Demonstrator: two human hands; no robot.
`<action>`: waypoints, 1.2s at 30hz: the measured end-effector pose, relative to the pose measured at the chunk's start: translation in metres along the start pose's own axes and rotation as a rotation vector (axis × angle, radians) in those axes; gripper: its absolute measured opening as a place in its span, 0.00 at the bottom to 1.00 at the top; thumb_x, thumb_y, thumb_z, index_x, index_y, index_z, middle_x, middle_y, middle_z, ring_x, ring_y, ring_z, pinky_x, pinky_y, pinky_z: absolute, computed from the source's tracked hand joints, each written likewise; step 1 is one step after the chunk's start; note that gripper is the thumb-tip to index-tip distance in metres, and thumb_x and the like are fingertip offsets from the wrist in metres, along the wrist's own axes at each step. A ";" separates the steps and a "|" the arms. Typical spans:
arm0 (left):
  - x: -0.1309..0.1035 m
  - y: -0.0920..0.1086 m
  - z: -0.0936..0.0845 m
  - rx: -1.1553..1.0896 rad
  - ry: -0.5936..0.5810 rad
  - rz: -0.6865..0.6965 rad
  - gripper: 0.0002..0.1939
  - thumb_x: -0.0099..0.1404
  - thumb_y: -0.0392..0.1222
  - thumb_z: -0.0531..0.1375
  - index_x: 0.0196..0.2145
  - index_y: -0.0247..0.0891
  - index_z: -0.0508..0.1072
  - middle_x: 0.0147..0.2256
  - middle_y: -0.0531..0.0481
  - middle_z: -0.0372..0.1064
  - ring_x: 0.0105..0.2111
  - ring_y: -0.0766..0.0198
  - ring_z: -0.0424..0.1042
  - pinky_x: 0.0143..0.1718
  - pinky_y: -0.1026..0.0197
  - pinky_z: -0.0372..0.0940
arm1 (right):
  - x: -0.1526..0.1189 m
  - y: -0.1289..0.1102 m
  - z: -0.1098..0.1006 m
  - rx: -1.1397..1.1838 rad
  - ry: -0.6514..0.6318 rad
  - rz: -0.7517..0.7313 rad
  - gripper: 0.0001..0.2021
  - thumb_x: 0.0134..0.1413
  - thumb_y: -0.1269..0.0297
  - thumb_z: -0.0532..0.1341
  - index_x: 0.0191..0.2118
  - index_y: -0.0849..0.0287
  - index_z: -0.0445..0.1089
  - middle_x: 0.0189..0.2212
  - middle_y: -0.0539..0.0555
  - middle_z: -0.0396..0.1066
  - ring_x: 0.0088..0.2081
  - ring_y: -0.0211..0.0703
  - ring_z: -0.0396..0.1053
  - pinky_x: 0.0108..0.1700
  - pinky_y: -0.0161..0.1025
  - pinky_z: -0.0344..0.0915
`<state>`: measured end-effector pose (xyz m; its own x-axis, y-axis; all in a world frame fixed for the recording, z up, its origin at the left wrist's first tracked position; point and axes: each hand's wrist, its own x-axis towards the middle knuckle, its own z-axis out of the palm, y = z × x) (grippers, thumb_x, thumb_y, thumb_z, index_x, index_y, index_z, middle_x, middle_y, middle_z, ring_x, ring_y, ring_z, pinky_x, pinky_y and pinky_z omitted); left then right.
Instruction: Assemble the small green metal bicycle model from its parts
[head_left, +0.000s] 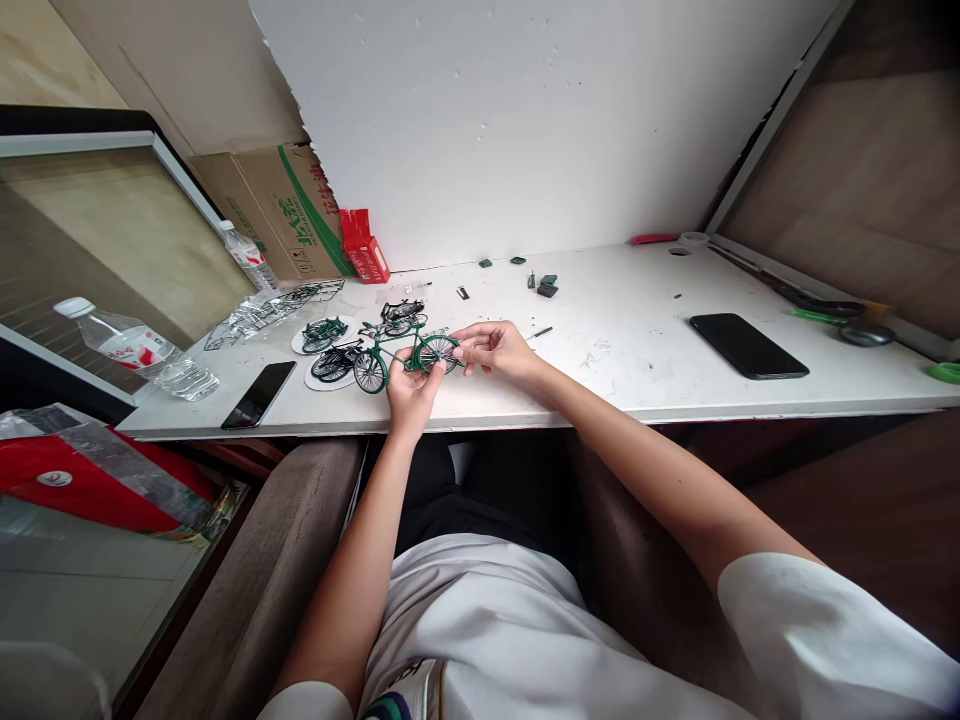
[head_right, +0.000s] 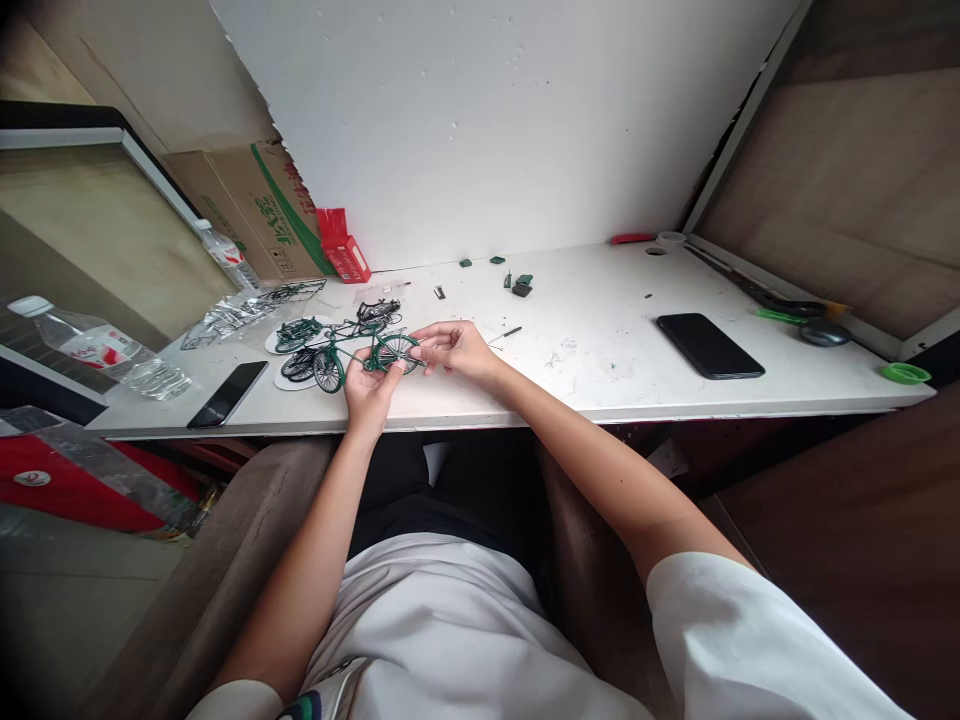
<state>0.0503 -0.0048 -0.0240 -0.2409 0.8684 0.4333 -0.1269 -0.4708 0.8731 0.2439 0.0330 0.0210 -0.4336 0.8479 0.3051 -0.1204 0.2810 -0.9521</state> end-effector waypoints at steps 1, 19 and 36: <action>0.000 0.000 0.000 0.000 0.002 0.000 0.29 0.56 0.50 0.77 0.47 0.39 0.71 0.43 0.44 0.80 0.40 0.60 0.81 0.48 0.56 0.76 | 0.000 0.000 0.000 0.000 -0.002 -0.003 0.28 0.49 0.50 0.78 0.51 0.64 0.80 0.36 0.58 0.83 0.27 0.40 0.77 0.23 0.32 0.60; 0.000 0.000 -0.001 0.003 0.004 -0.007 0.29 0.55 0.51 0.77 0.48 0.38 0.70 0.43 0.44 0.79 0.40 0.60 0.80 0.48 0.56 0.76 | 0.000 0.001 0.000 -0.017 -0.008 -0.011 0.28 0.51 0.50 0.77 0.52 0.63 0.80 0.36 0.58 0.82 0.28 0.41 0.78 0.23 0.33 0.60; 0.000 -0.001 -0.001 -0.001 0.006 -0.005 0.29 0.55 0.51 0.78 0.47 0.38 0.71 0.43 0.44 0.79 0.40 0.61 0.81 0.48 0.57 0.76 | 0.001 0.003 -0.001 -0.022 -0.012 -0.018 0.27 0.51 0.50 0.77 0.52 0.63 0.80 0.37 0.59 0.83 0.28 0.41 0.78 0.23 0.33 0.61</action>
<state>0.0492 -0.0049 -0.0251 -0.2464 0.8700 0.4271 -0.1289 -0.4662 0.8752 0.2442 0.0351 0.0185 -0.4424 0.8373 0.3213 -0.1080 0.3059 -0.9459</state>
